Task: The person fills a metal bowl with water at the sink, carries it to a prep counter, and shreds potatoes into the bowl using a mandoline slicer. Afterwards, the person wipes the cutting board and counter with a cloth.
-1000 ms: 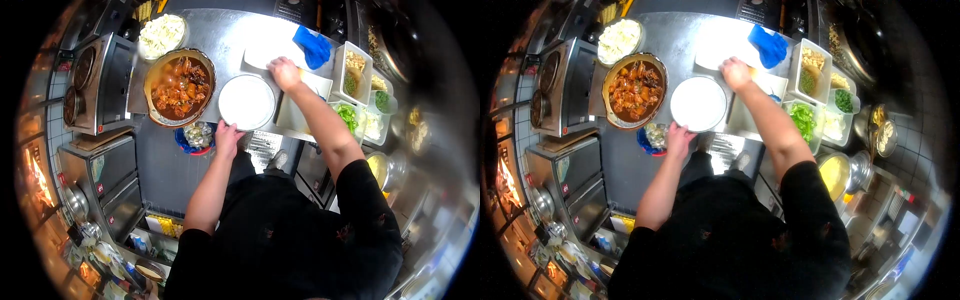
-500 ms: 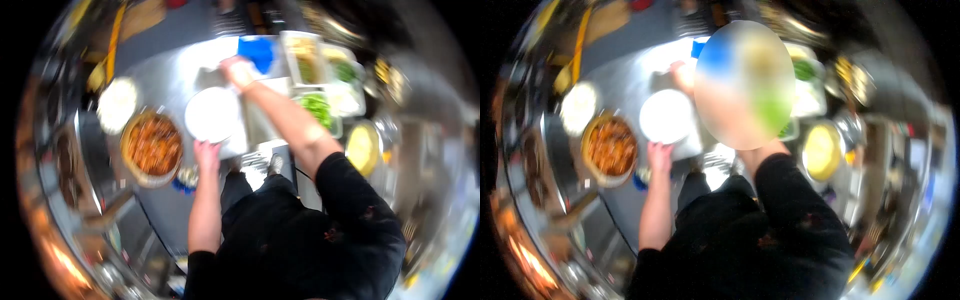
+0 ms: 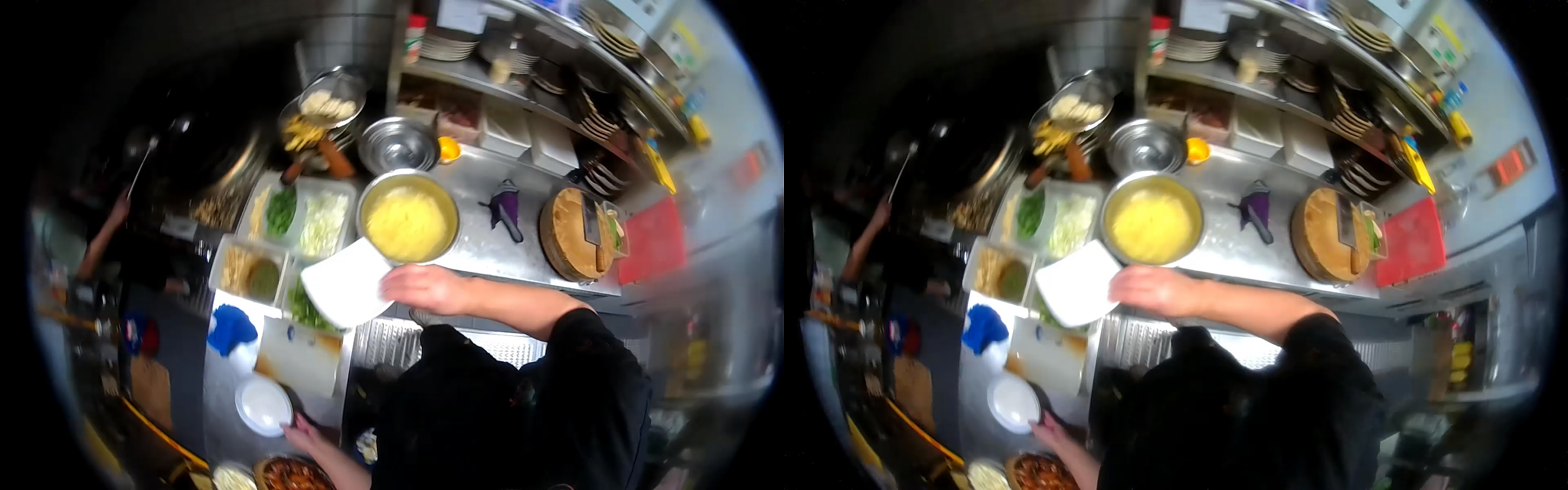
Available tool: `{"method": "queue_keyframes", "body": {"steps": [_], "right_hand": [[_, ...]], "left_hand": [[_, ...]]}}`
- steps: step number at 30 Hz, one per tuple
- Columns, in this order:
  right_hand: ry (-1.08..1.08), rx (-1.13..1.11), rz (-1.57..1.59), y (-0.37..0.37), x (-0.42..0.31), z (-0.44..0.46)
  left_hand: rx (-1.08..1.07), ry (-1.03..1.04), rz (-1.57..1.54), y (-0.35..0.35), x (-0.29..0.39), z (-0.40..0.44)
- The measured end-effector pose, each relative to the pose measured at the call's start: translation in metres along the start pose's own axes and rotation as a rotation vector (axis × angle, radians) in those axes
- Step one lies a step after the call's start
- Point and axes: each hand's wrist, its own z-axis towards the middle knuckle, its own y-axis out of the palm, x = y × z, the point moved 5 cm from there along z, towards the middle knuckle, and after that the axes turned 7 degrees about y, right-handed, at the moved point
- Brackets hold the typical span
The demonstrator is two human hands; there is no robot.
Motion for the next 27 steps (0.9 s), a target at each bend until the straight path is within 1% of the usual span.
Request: {"method": "queue_keyframes", "body": {"steps": [2, 3, 4, 5, 6, 7, 9, 10, 11, 14, 15, 19, 22, 23, 25, 26, 27], "right_hand": [[0.104, 0.125, -0.26, -0.065, 0.029, -0.022], [0.164, 0.14, -0.403, -0.093, 0.049, -0.035], [0.172, 0.21, -0.538, -0.114, 0.063, -0.041], [0.218, 0.256, -0.627, -0.145, 0.076, -0.046], [0.256, 0.314, -0.709, -0.174, 0.1, -0.061], [0.334, 0.308, -0.814, -0.204, 0.117, -0.074], [0.428, 0.383, -0.981, -0.257, 0.169, -0.112], [0.451, 0.423, -1.038, -0.288, 0.173, -0.115], [0.48, 0.475, -1.029, -0.314, 0.202, -0.135], [0.584, 0.568, -1.145, -0.387, 0.238, -0.152], [0.594, 0.573, -1.164, -0.407, 0.254, -0.156], [0.655, 0.567, -1.272, -0.479, 0.308, -0.173], [0.677, 0.559, -1.39, -0.533, 0.339, -0.186], [0.652, 0.572, -1.418, -0.551, 0.35, -0.192], [0.8, 0.517, -1.453, -0.585, 0.372, -0.208], [0.888, 0.48, -1.474, -0.604, 0.385, -0.219], [1.027, 0.441, -1.457, -0.62, 0.402, -0.232]], "left_hand": [[0.003, -0.074, -0.086, -0.015, -0.013, 0.017], [0.094, -0.084, -0.033, -0.016, -0.012, 0.01], [0.185, -0.097, 0.019, -0.02, -0.013, 0.007], [0.2, -0.071, 0.066, -0.021, -0.015, -0.003], [0.161, -0.025, 0.14, -0.012, -0.02, -0.024], [0.108, 0.022, 0.219, -0.008, -0.025, -0.04], [-0.017, 0.121, 0.387, 0.003, -0.041, -0.074], [-0.083, 0.184, 0.467, 0.009, -0.047, -0.09], [-0.154, 0.241, 0.544, 0.018, -0.055, -0.105], [-0.34, 0.41, 0.668, 0.046, -0.075, -0.142], [-0.348, 0.408, 0.69, 0.053, -0.088, -0.155], [-0.446, 0.333, 0.614, 0.08, -0.136, -0.19], [-0.648, 0.302, 0.412, 0.072, -0.171, -0.189], [-0.489, 0.17, 0.465, 0.078, -0.172, -0.2], [-0.165, -0.099, 0.532, 0.119, -0.156, -0.256], [-0.18, -0.167, 0.517, 0.115, -0.165, -0.253], [-0.195, -0.234, 0.501, 0.113, -0.17, -0.247]]}}
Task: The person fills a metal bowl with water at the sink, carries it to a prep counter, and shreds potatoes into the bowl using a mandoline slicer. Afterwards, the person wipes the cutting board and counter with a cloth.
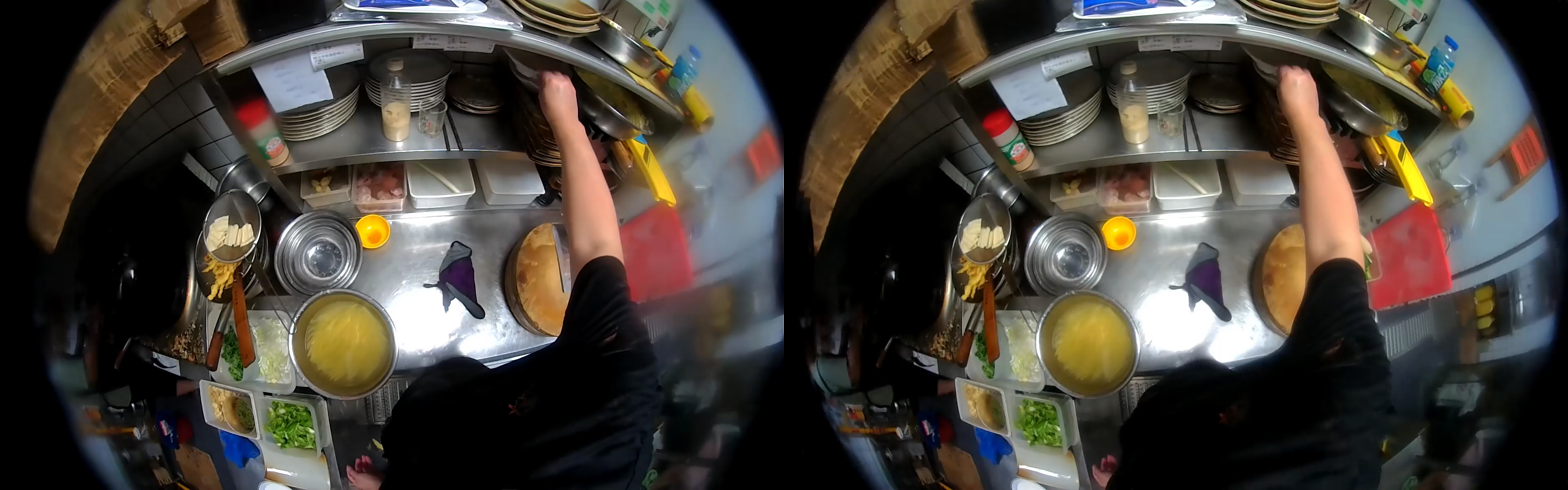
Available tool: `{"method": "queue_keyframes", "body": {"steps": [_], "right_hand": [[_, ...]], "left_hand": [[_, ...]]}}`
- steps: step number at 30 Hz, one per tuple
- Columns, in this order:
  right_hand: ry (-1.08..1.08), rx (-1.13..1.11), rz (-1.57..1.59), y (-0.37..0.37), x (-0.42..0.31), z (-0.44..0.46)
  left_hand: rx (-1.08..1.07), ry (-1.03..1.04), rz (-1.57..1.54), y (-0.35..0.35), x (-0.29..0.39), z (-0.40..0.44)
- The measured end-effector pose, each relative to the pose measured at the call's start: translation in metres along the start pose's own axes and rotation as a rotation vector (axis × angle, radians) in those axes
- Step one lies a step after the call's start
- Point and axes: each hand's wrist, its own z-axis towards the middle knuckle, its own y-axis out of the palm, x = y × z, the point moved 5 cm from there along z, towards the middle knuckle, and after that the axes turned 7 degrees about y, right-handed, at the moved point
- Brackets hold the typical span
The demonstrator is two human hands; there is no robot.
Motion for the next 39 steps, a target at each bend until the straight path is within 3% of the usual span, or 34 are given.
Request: {"method": "queue_keyframes", "body": {"steps": [2, 4, 7, 10, 14, 18, 22, 25, 28, 31, 35, 37, 39], "right_hand": [[0.136, -0.192, -0.093, 0.037, 0.027, 0.018], [0.017, -0.242, -0.188, 0.071, 0.038, 0.031], [-0.098, -0.137, -0.251, 0.077, 0.024, 0.036], [-0.117, 0.009, -0.283, 0.074, 0.009, 0.033], [-0.017, -0.215, -0.376, 0.099, 0.021, 0.04], [-0.046, -0.277, -0.258, 0.092, 0.022, 0.048], [-0.214, -0.002, -0.155, 0.071, 0.001, 0.054], [-0.28, -0.109, -0.213, 0.058, -0.023, 0.054], [-0.261, -0.33, -0.056, 0.06, -0.039, 0.049], [-0.268, -0.351, 0.05, 0.072, -0.052, 0.039], [-0.103, -0.649, -0.042, 0.13, -0.052, 0.029], [0.051, -0.838, 0.06, 0.164, -0.074, 0.021], [-0.075, -0.82, 0.079, 0.179, -0.082, 0.019]], "left_hand": [[-0.064, -0.114, -0.041, -0.021, -0.024, 0.036], [-0.127, -0.23, -0.082, -0.025, -0.037, 0.05], [0.077, 0.011, 0.086, 0.049, 0.019, -0.047], [0.079, 0.019, 0.105, 0.063, 0.028, -0.056], [0.053, -0.039, 0.018, 0.065, 0.025, -0.051], [0.023, -0.008, 0.095, 0.056, 0.02, -0.032], [0.044, 0.045, 0.094, 0.051, 0.01, -0.005], [0.014, 0.059, 0.068, 0.059, 0.01, -0.005], [-0.007, 0.133, 0.142, 0.089, 0.032, -0.046], [-0.054, 0.159, 0.147, 0.081, 0.023, -0.042], [-0.203, 0.21, -0.079, 0.088, 0.016, -0.05], [-0.102, 0.196, -0.046, 0.067, 0.006, -0.079], [-0.159, 0.213, 0.006, 0.056, 0.002, -0.069]]}}
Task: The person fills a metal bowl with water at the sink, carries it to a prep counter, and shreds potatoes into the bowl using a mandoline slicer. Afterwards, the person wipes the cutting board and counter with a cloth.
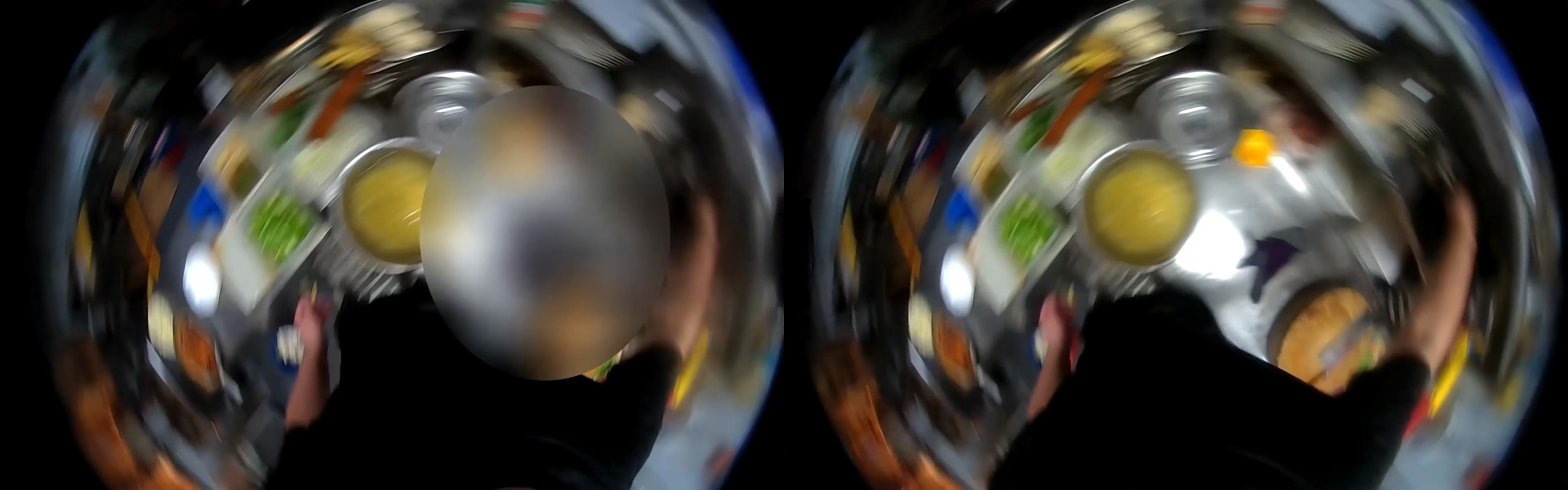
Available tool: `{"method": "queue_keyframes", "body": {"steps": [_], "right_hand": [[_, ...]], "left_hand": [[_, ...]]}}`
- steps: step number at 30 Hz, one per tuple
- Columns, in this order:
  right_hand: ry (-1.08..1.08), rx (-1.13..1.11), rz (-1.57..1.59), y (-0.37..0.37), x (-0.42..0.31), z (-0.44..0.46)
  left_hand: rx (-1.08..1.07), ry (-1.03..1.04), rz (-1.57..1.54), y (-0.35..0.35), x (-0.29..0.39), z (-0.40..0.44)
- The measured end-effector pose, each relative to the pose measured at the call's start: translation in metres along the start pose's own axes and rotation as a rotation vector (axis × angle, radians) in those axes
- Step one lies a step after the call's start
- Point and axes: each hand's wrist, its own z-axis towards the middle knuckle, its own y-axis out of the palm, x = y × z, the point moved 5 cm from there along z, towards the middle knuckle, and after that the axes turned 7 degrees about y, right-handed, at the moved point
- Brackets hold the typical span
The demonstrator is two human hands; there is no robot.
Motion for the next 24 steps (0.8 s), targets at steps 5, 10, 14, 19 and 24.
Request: {"method": "queue_keyframes", "body": {"steps": [5, 10, 14, 19, 24], "right_hand": [[-0.305, 0.294, -0.166, -0.03, -0.007, -0.022], [-0.497, 0.756, -0.211, -0.082, -0.051, -0.098], [-0.612, 0.999, -0.146, -0.086, -0.095, -0.179], [-0.793, 1.027, 0.05, -0.055, -0.189, -0.288], [-1.153, 0.808, 0.378, -0.011, -0.328, -0.446]], "left_hand": [[0.207, -0.022, -0.052, 0.001, -0.012, 0.004], [0.488, 0.008, -0.121, -0.057, -0.02, -0.004], [0.773, 0.103, -0.147, -0.155, -0.024, -0.011], [1.088, 0.197, -0.325, -0.301, -0.021, -0.009], [1.326, 0.203, -0.437, -0.433, 0.002, -0.009]]}}
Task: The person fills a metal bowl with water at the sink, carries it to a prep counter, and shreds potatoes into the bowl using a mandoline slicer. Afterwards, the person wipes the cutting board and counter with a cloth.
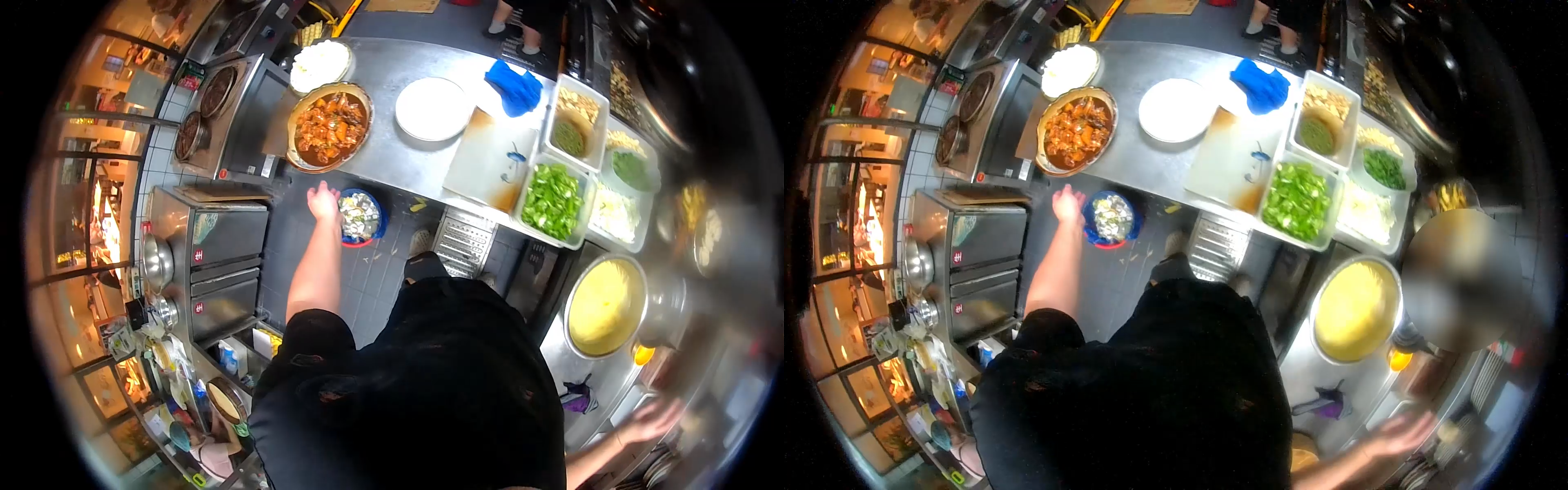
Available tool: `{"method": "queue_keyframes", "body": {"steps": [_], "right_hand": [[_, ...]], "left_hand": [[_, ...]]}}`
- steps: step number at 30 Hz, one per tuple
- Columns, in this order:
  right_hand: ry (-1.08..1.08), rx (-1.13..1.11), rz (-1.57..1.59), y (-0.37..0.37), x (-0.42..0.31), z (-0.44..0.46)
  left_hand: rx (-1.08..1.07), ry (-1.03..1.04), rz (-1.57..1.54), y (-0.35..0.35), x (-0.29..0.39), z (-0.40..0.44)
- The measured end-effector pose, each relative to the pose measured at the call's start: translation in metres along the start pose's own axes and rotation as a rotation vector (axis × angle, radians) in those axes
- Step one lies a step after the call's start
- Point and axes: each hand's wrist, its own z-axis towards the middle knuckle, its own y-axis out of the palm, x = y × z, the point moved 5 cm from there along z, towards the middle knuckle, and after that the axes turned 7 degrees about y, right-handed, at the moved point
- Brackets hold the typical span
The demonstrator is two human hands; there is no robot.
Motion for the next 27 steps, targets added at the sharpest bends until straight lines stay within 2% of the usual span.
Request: {"method": "queue_keyframes", "body": {"steps": [2, 4, 5, 6, 7, 8, 9, 10, 12, 14, 17, 19, 21, 22, 23, 24, 25, 26, 27], "right_hand": [[-0.026, -0.082, 0.234, 0.022, -0.102, 0.013], [-0.135, -0.163, 0.398, 0.04, -0.191, 0.016], [-0.122, -0.311, 0.431, 0.042, -0.235, 0.014], [-0.122, -0.461, 0.475, 0.048, -0.274, 0.008], [-0.118, -0.638, 0.676, 0.058, -0.308, -0.002], [-0.119, -0.832, 0.859, 0.067, -0.339, -0.015], [-0.039, -1.04, 1.129, 0.077, -0.366, -0.029], [-0.26, -1.142, 1.031, 0.083, -0.383, -0.036], [-0.247, -1.401, 1.148, 0.082, -0.429, -0.044], [-0.353, -1.407, 1.059, 0.078, -0.465, -0.033], [-0.444, -1.356, 0.994, 0.082, -0.515, -0.012], [-0.332, -1.424, 1.091, 0.099, -0.543, -0.013], [-0.145, -1.55, 1.231, 0.107, -0.583, -0.021], [-0.017, -1.611, 1.316, 0.111, -0.605, -0.027], [-0.011, -1.627, 1.337, 0.122, -0.628, -0.036], [0.136, -1.668, 1.354, 0.139, -0.644, -0.055], [0.245, -1.728, 1.412, 0.126, -0.669, -0.065], [0.315, -1.795, 1.426, 0.13, -0.689, -0.082], [0.458, -1.89, 1.426, 0.12, -0.709, -0.095]], "left_hand": [[0.085, -0.031, -0.011, 0.001, 0.017, 0.037], [0.04, -0.049, -0.023, 0.008, 0.027, 0.054], [-0.163, -0.03, 0.016, 0.0, -0.011, 0.113], [-0.134, 0.014, -0.029, 0.006, -0.005, 0.108], [-0.087, 0.115, 0.072, 0.003, 0.004, 0.103], [-0.116, 0.034, 0.177, 0.002, 0.031, 0.082], [-0.093, -0.07, -0.112, 0.001, 0.039, 0.066], [-0.075, -0.104, -0.054, -0.01, 0.04, 0.062], [-0.121, -0.146, -0.062, -0.046, 0.028, 0.059], [-0.117, -0.162, -0.031, -0.098, 0.015, 0.054], [0.034, -0.326, -0.009, -0.197, -0.034, 0.044], [0.124, -0.402, 0.163, -0.271, -0.052, 0.024], [0.231, -0.508, 0.208, -0.334, -0.065, -0.006], [0.276, -0.487, 0.199, -0.371, -0.085, -0.02], [0.294, -0.477, 0.196, -0.398, -0.097, -0.039], [0.306, -0.511, 0.199, -0.423, -0.109, -0.06], [0.293, -0.51, 0.119, -0.435, -0.097, -0.085], [0.392, -0.493, 0.06, -0.451, -0.105, -0.109], [0.269, -0.505, 0.022, -0.484, -0.132, -0.121]]}}
